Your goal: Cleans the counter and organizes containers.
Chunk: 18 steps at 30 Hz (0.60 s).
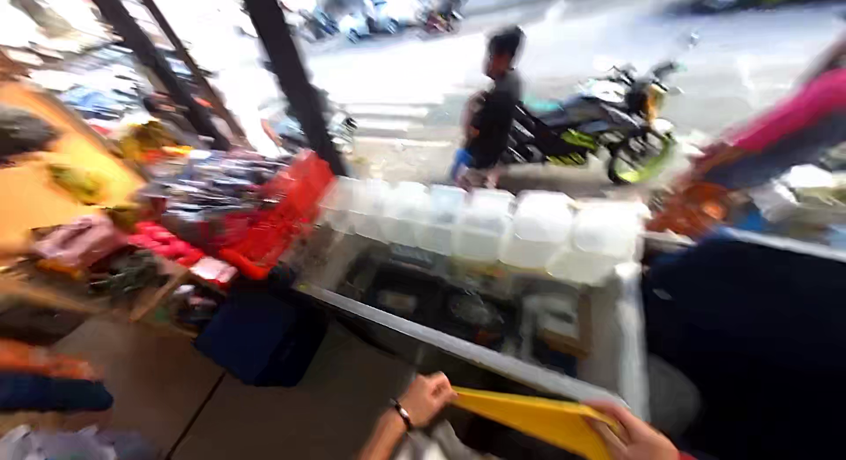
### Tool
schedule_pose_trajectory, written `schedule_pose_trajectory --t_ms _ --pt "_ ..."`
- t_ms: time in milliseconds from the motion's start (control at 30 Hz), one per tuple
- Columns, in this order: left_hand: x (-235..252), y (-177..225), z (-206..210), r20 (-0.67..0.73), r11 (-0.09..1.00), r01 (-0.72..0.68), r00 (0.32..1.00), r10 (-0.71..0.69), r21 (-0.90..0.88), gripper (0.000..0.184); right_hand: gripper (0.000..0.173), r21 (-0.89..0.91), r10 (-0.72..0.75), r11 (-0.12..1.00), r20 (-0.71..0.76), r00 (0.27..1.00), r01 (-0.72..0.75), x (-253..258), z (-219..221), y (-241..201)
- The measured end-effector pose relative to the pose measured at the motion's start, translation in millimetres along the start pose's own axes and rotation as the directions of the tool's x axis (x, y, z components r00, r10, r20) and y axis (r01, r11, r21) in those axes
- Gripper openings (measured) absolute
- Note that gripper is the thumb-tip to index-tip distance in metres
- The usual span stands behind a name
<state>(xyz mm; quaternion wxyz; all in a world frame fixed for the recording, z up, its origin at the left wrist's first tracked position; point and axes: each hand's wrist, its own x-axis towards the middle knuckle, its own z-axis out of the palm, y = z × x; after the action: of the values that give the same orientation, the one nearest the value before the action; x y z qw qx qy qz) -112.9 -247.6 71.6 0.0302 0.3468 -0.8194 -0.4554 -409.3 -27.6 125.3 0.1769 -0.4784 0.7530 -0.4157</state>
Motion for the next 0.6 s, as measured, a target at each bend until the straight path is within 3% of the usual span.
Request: schedule_pose_trajectory --t_ms 67,133,233,300,400,500,600 --pt "11 29 -13 0.026 0.997 -0.035 0.999 0.037 -0.072 0.026 0.02 0.046 0.003 0.999 -0.042 0.999 -0.001 9 -13 9" --pt "30 48 -22 0.028 0.965 -0.057 0.997 0.066 -0.254 0.022 0.018 0.146 0.052 0.988 -0.039 0.998 -0.046 25 -31 20" --pt "77 75 -28 0.009 0.916 -0.027 0.999 0.033 -0.401 0.017 0.02 0.212 0.161 0.966 -0.028 0.987 -0.152 60 -49 42" --pt "125 86 -23 -0.055 0.964 -0.001 0.998 -0.014 -0.267 0.024 0.023 0.158 0.282 0.95 -0.058 0.958 -0.27 90 -52 59" --pt "179 92 -8 -0.169 0.988 0.088 0.983 -0.067 0.125 0.041 0.044 -0.163 0.477 0.851 -0.155 0.865 -0.499 121 -40 74" --pt "189 99 8 -0.179 0.962 -0.047 0.979 0.097 0.269 0.04 0.045 -0.355 0.343 0.834 -0.266 0.901 -0.422 130 -15 70" --pt "168 93 38 -0.097 0.904 -0.152 0.974 0.206 0.4 0.05 0.054 -0.437 0.319 0.816 -0.205 0.926 -0.378 112 41 63"
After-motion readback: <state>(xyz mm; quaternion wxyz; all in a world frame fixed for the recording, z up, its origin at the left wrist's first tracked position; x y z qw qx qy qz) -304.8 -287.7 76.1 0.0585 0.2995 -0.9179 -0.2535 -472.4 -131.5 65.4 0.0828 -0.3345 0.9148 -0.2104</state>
